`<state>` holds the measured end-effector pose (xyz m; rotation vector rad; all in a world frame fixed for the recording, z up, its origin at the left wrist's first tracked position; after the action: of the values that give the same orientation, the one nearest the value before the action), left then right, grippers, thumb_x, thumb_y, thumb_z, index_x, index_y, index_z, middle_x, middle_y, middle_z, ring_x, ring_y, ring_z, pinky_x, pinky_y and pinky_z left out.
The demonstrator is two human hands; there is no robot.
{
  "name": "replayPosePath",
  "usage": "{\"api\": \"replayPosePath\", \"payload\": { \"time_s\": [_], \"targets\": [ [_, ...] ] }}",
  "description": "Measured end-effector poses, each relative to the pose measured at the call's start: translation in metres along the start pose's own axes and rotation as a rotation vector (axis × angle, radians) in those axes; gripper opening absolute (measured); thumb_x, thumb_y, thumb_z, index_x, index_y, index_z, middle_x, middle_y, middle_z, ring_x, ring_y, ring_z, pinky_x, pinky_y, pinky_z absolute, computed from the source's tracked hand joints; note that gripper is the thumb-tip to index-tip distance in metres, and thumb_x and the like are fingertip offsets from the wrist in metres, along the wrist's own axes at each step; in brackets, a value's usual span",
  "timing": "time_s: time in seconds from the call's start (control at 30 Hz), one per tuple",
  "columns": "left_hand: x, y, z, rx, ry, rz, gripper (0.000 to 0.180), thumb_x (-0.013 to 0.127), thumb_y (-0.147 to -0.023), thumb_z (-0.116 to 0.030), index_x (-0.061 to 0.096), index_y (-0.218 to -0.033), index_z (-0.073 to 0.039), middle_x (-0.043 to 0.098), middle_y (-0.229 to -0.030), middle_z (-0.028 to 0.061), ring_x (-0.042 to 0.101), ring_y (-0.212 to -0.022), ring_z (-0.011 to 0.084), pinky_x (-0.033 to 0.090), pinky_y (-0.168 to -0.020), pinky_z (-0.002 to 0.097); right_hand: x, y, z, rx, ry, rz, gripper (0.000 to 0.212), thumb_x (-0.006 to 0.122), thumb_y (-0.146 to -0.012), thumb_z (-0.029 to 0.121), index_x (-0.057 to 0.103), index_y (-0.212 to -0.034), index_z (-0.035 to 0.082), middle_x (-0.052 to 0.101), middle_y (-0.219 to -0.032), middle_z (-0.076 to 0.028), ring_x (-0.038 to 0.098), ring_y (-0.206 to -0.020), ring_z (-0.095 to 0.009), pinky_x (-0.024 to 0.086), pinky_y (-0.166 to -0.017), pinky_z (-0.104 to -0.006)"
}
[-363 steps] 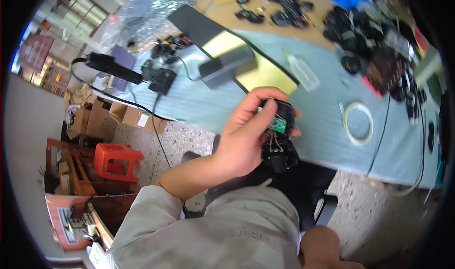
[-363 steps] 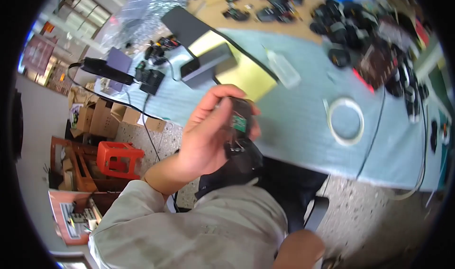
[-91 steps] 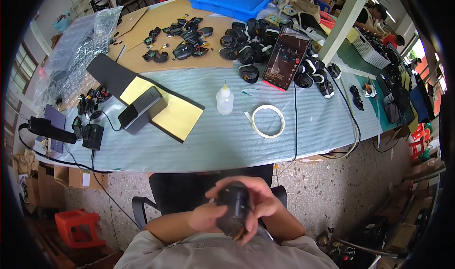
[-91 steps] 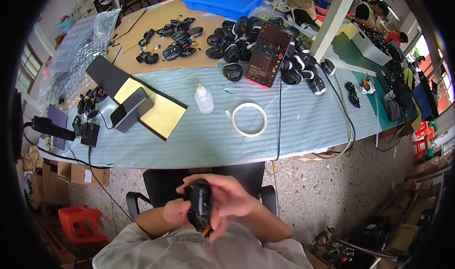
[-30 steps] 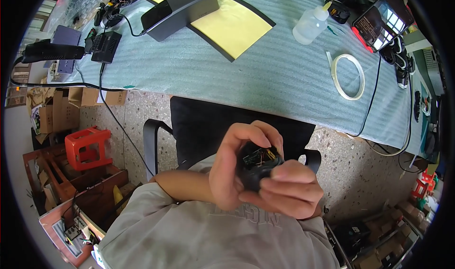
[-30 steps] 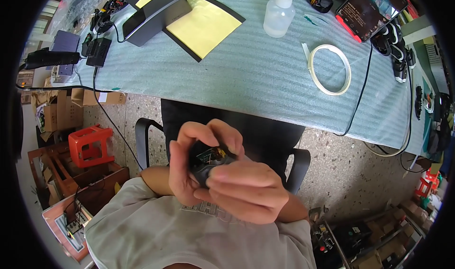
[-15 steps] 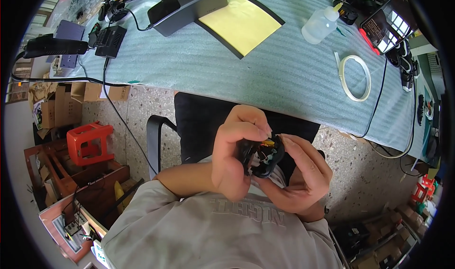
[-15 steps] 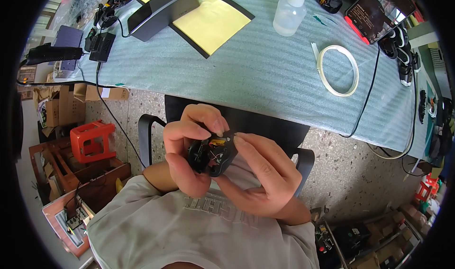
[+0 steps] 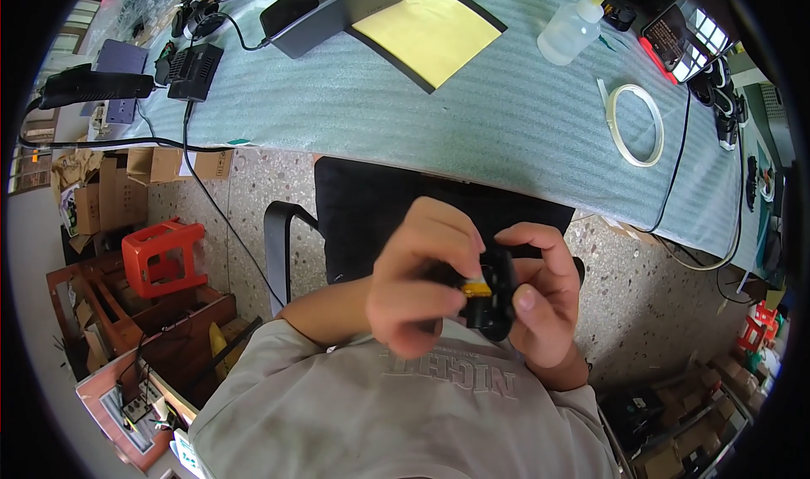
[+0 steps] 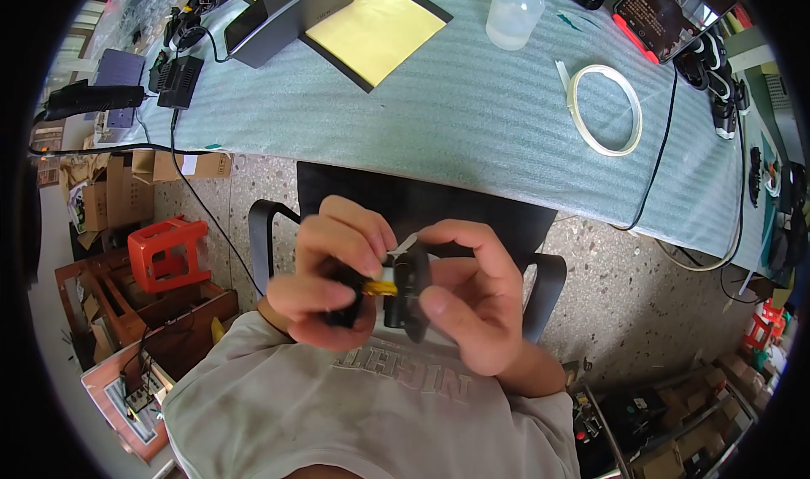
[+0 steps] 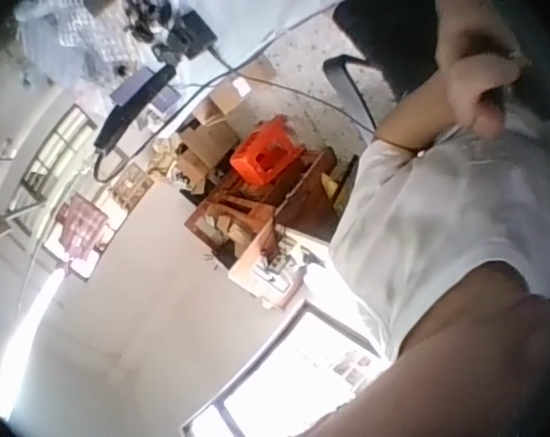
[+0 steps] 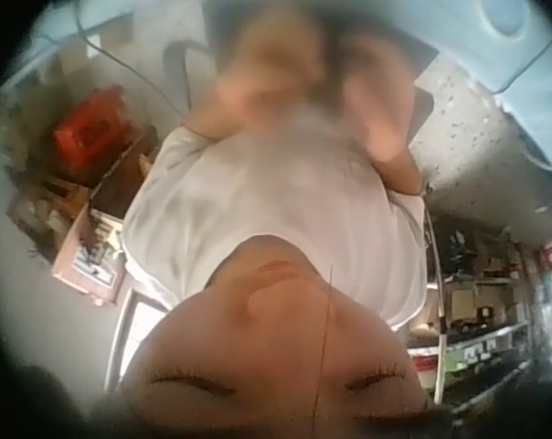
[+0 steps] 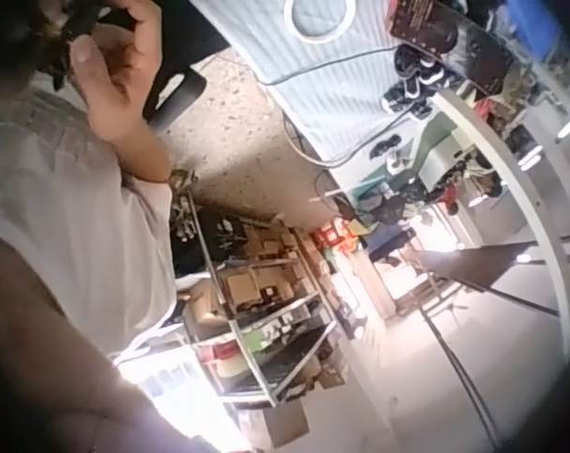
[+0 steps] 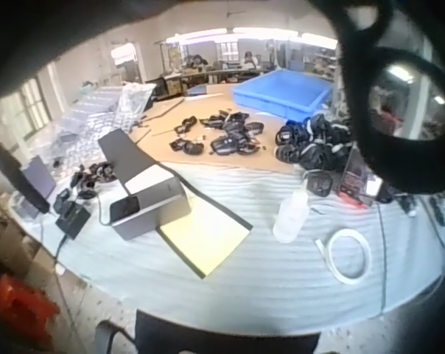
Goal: The person assembles the internal electronic parts and housing of a computer mouse by hand, using a glue bottle and a tape roll to secure the components.
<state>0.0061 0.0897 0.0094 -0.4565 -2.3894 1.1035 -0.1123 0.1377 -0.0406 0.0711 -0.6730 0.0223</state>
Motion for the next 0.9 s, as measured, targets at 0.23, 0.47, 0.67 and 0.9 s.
{"api": "replayPosePath", "payload": {
  "time_s": [0.23, 0.47, 0.67, 0.9],
  "targets": [
    [0.006, 0.0, 0.007, -0.124, -0.013, 0.154, 0.03, 0.043, -0.097, -0.03, 0.05, -0.111, -0.004, 0.052, -0.104, 0.0221, 0.051, -0.086, 0.0311, 0.046, -0.071, 0.0416, 0.012, 0.006, -0.007, -0.083, 0.151, 0.043, 0.046, 0.059, -0.095, 0.007, 0.03, -0.129, -0.004, 0.066, -0.088, -0.015, 0.065, -0.069, -0.013, 0.052, -0.06, -0.0233],
    [0.004, 0.005, 0.013, -0.259, 0.022, 0.166, 0.03, 0.044, -0.099, -0.037, 0.044, -0.111, -0.009, 0.05, -0.098, 0.0196, 0.048, -0.084, 0.0271, 0.046, -0.071, 0.0385, 0.018, 0.009, 0.015, -0.412, 0.653, 0.073, 0.068, 0.088, -0.069, 0.01, 0.052, -0.125, -0.008, 0.067, -0.099, -0.019, 0.069, -0.085, -0.021, 0.054, -0.058, -0.0249],
    [0.008, 0.005, 0.007, -0.154, 0.208, 0.133, 0.04, 0.043, -0.093, -0.03, 0.052, -0.121, -0.002, 0.052, -0.114, 0.0288, 0.052, -0.101, 0.0364, 0.043, -0.088, 0.0476, 0.028, 0.017, 0.046, -0.746, 0.956, -0.067, 0.055, 0.091, -0.059, 0.016, 0.068, -0.103, -0.008, 0.07, -0.095, -0.018, 0.068, -0.081, -0.029, 0.055, -0.065, -0.0315],
    [0.027, 0.007, 0.012, -0.345, 0.23, 0.395, 0.079, 0.022, -0.101, -0.059, 0.04, -0.14, 0.007, 0.049, -0.129, 0.0414, 0.028, -0.136, 0.0579, 0.021, -0.114, 0.0583, 0.032, 0.027, 0.043, -0.777, 1.079, 0.024, 0.057, 0.09, -0.061, 0.02, 0.068, -0.106, -0.008, 0.071, -0.097, -0.02, 0.07, -0.088, -0.034, 0.058, -0.074, -0.0373]
  ]
}}
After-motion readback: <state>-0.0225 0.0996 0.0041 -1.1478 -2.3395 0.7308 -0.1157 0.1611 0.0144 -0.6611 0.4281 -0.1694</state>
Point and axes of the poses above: each hand's wrist, its own y-axis away from the middle knuckle, its own x-axis out of the palm, z = x × y, the point moved 10 cm from there along -y, towards the middle knuckle
